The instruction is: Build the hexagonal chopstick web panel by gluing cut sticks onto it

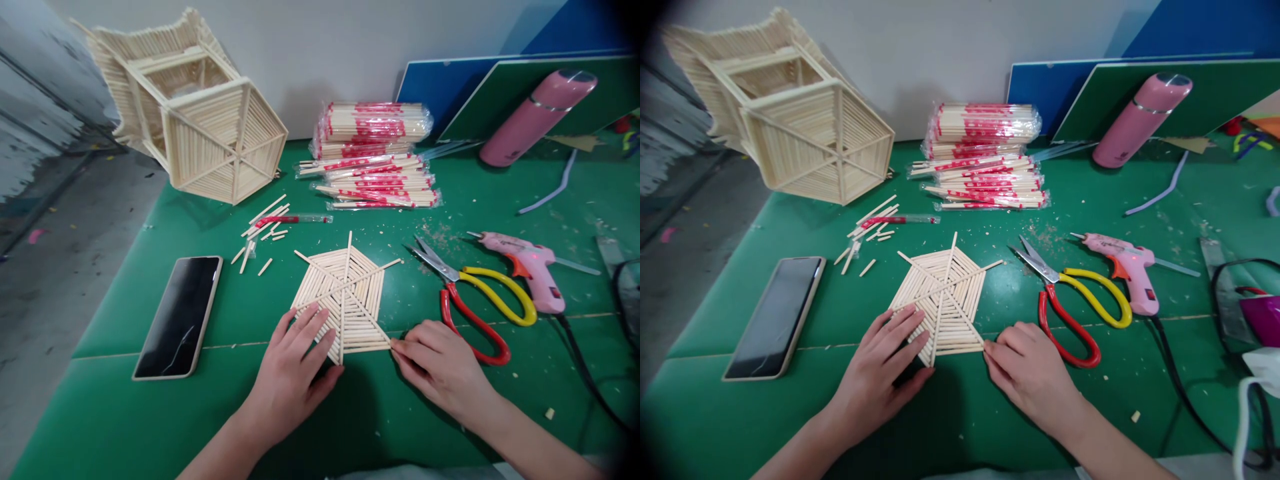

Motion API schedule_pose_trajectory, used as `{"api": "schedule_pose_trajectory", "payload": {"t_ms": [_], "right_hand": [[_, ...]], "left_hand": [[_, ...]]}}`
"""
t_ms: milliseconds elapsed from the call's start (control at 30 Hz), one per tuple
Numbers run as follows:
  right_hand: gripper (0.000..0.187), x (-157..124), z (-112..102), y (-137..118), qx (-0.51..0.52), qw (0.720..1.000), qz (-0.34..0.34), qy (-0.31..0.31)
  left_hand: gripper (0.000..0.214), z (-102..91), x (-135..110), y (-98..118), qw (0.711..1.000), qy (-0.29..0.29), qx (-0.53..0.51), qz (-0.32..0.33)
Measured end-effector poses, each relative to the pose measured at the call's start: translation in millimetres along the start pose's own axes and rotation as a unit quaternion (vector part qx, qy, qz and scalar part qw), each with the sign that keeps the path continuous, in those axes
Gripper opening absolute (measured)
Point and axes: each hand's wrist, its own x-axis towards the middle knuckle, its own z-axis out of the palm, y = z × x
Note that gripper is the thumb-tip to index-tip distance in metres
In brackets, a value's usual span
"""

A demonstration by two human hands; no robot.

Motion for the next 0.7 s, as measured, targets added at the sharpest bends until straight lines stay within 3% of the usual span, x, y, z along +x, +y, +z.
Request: {"api": "schedule_pose_trajectory", "payload": {"t_ms": [700], "right_hand": [[0.015,-0.7,0.2,1.6,-0.005,1.0,0.003,-0.013]], "left_hand": [[0.027,1.9,1.5,-2.8,1.0,0.018,0.002,0.021]]}}
